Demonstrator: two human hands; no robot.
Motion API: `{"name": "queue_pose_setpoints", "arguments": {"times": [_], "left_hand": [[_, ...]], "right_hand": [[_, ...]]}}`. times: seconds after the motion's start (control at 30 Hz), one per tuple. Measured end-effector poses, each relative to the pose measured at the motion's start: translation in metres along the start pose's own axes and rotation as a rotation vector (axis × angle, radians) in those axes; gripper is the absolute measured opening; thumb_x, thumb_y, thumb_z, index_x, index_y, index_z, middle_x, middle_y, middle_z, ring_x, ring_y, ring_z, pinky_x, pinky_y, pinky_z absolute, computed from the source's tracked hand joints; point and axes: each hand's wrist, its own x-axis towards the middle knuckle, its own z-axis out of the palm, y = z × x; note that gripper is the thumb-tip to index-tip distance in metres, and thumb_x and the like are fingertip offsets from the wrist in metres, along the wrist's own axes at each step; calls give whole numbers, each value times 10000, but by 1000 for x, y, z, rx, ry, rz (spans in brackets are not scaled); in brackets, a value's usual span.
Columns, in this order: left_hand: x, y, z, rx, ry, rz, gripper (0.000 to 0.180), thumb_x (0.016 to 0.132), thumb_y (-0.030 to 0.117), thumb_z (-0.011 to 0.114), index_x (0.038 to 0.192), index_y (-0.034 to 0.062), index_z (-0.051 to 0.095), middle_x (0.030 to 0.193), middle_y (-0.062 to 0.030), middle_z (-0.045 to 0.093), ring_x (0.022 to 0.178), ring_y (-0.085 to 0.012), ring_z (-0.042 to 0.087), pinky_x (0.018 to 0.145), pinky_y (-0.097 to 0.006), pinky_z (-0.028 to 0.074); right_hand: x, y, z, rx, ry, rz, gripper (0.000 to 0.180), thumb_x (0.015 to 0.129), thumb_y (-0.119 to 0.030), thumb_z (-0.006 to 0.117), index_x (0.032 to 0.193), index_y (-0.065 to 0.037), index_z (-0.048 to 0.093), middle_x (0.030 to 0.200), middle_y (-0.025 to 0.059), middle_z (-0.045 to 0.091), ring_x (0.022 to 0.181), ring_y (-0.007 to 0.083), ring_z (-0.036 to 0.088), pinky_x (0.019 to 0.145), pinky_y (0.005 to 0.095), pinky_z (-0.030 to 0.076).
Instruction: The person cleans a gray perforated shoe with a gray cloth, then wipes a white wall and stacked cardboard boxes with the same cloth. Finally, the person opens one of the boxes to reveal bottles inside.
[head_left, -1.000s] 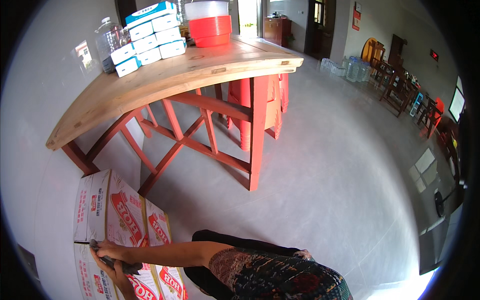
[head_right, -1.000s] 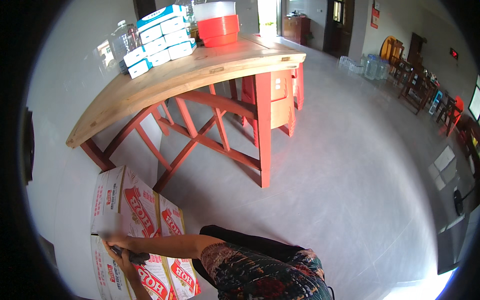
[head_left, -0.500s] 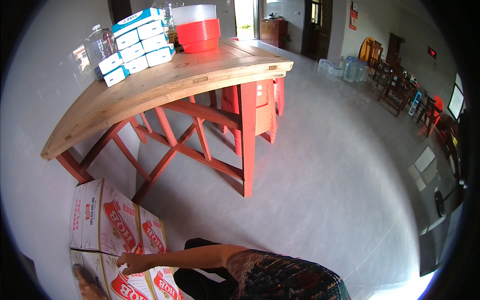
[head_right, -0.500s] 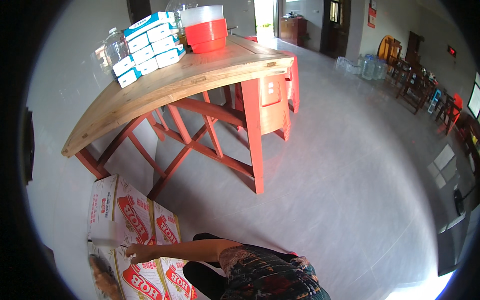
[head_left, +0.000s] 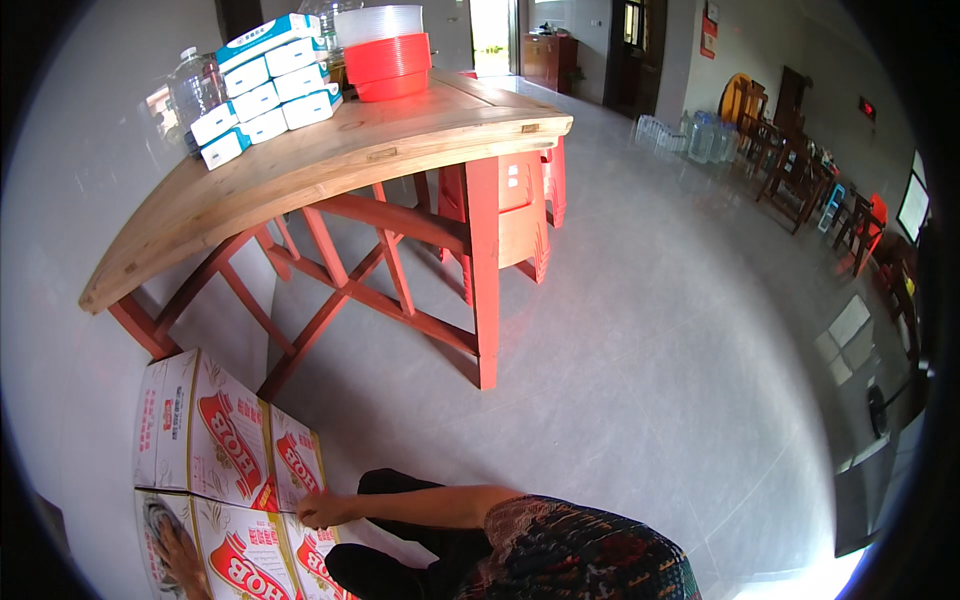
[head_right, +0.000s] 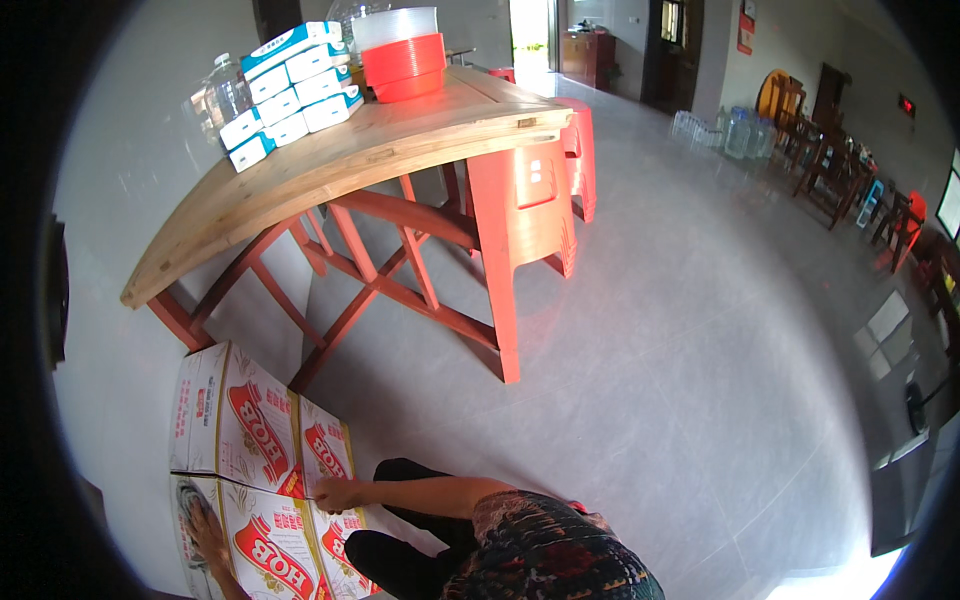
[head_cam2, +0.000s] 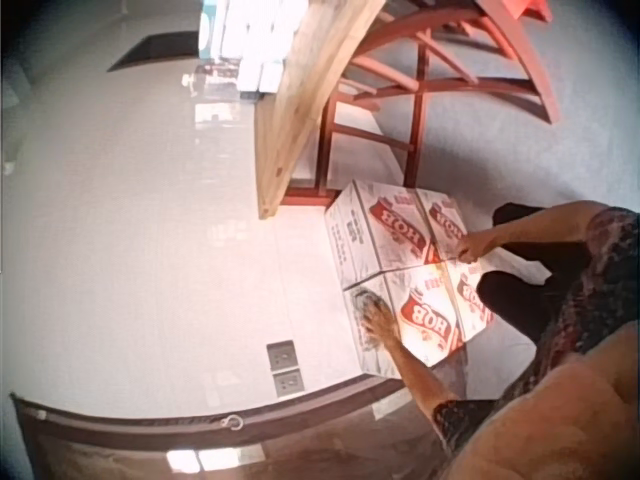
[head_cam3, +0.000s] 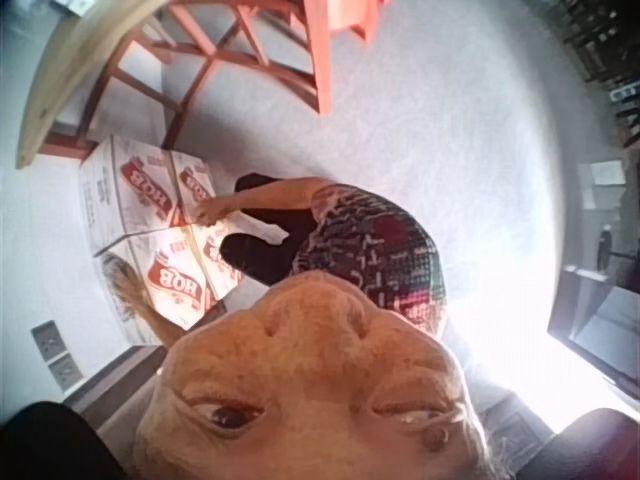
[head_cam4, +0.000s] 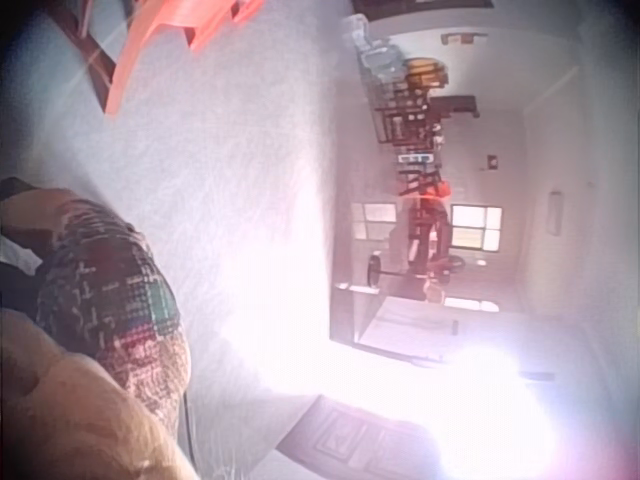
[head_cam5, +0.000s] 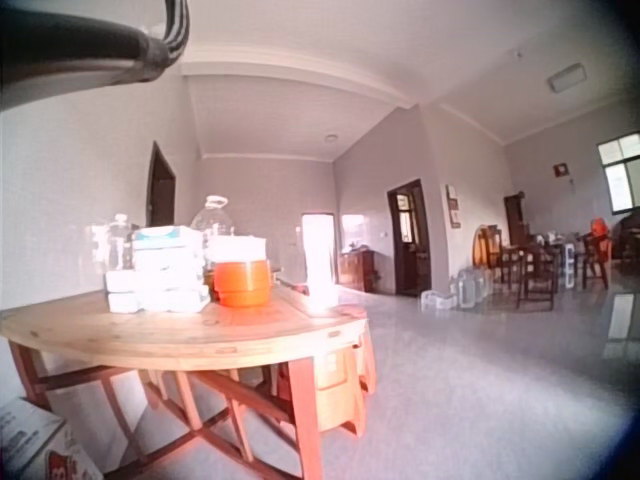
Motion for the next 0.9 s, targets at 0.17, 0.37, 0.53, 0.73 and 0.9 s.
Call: {"name": "queue_pose_setpoints", "arguments": {"times": [0.17, 0.37, 0.53, 0.73, 0.9], "left_hand": [[-67, -7, -11, 218, 103, 115, 534, 943, 384, 317, 1426, 157, 301, 1435, -108, 354, 1328, -340, 267, 1072, -490, 216], [-83, -106, 21, 73, 221, 372, 486, 937, 293, 380, 1402, 151, 356, 1401, -119, 404, 1263, -338, 380, 1052, -432, 289], [-97, -78, -1, 144, 202, -71, 489, 931, 406, 442, 1389, 245, 383, 1369, -67, 452, 1196, -381, 435, 981, -505, 348], [-92, -83, -9, 134, 226, 148, 478, 942, 455, 383, 1369, 242, 396, 1398, -115, 394, 1286, -382, 322, 1023, -582, 235], [-83, -58, -33, -17, 26, -313, 682, 872, 679, 276, 1435, 295, 270, 1507, -69, 197, 1366, -399, 153, 1033, -626, 154]], "right_hand": [[-39, -26, -25, -10, -12, 30, 149, 856, -147, 512, 772, -30, 549, 683, 30, 522, 615, 110, 500, 559, 269, 421], [-43, -3, -18, 82, -22, 74, 161, 832, -155, 508, 780, -14, 566, 691, 53, 572, 603, 128, 544, 537, 280, 445], [-38, 13, 2, 44, -183, 158, 247, 868, -190, 543, 1018, -1, 597, 812, 34, 593, 707, 105, 553, 636, 262, 478], [-30, -12, 25, -79, -328, 375, 332, 887, -288, 546, 1116, -51, 584, 940, 36, 646, 837, 120, 597, 693, 255, 458], [-3, 5, 25, -164, -430, 397, 338, 891, -268, 522, 1124, -28, 569, 952, 43, 643, 844, 127, 600, 689, 252, 456]]}}
